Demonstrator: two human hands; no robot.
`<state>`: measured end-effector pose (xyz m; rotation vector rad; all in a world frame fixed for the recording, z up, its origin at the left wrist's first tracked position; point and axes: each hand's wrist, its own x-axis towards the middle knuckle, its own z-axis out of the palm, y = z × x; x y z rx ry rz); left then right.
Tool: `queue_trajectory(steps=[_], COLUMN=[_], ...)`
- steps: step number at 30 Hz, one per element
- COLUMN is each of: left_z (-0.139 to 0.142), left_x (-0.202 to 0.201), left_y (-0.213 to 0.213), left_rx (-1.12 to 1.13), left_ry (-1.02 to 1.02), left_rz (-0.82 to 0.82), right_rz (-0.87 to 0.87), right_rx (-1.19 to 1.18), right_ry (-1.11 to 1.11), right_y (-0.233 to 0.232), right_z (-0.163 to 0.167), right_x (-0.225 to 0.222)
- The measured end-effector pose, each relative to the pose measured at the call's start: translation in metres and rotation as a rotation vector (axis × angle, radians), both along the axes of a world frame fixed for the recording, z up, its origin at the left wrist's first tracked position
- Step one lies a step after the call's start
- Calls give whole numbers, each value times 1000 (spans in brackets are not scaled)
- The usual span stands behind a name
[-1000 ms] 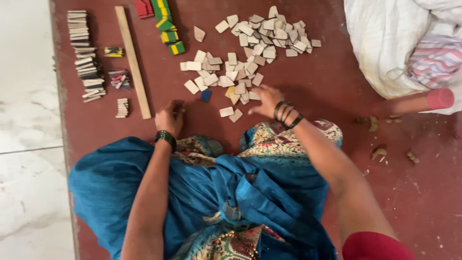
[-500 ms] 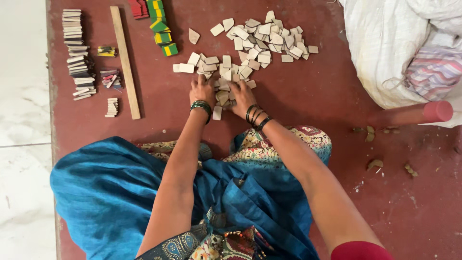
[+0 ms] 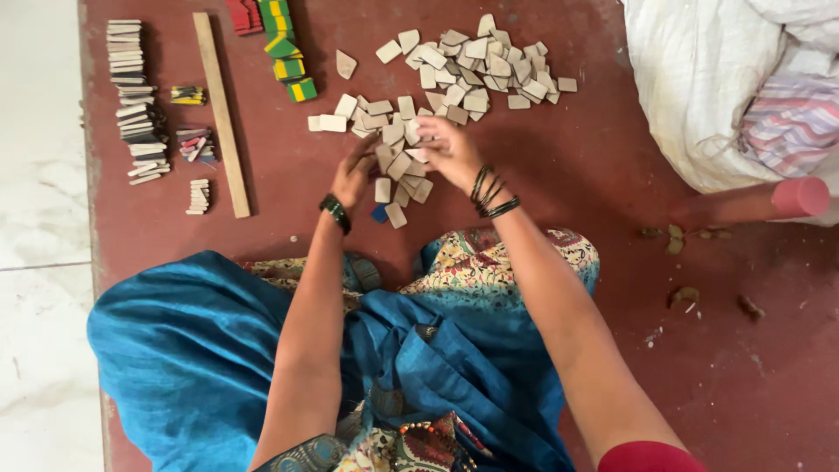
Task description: The person sits on the floor and sorts small cut wooden pieces, stacking green and yellow painted pieces into a column, then picks up plain wooden pieces one at a time and matches them into pairs, setting matched pieces aside.
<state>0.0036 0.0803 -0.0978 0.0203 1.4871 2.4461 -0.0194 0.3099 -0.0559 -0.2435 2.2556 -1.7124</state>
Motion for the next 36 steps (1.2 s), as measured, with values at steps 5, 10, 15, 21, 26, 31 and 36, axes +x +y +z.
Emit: queue_trajectory(steps=[5, 10, 15, 21, 26, 31, 36], left_z=[-4, -13, -22, -25, -27, -25, -29], left_x=[40, 58, 51, 50, 51, 51, 54], left_y=[-22, -4, 16, 16, 18, 19, 2], left_rx=[-1001, -991, -191, 43, 86, 246, 185], left_ry=[166, 69, -192, -320, -274, -331, -138], left_rz=[349, 375, 259, 294, 271, 184, 342], right_rz=[-8, 56, 70, -85, -49, 122, 2], right_rx=[794, 883, 578, -181, -234, -374, 191], right_ry=[183, 266, -71, -586, -599, -501, -59], right_y=[53, 39, 0, 2, -10, -11, 20], right_z=[-13, -32, -40, -41, -35, -24, -30], right_x=[-20, -13, 2, 5, 8, 5, -7])
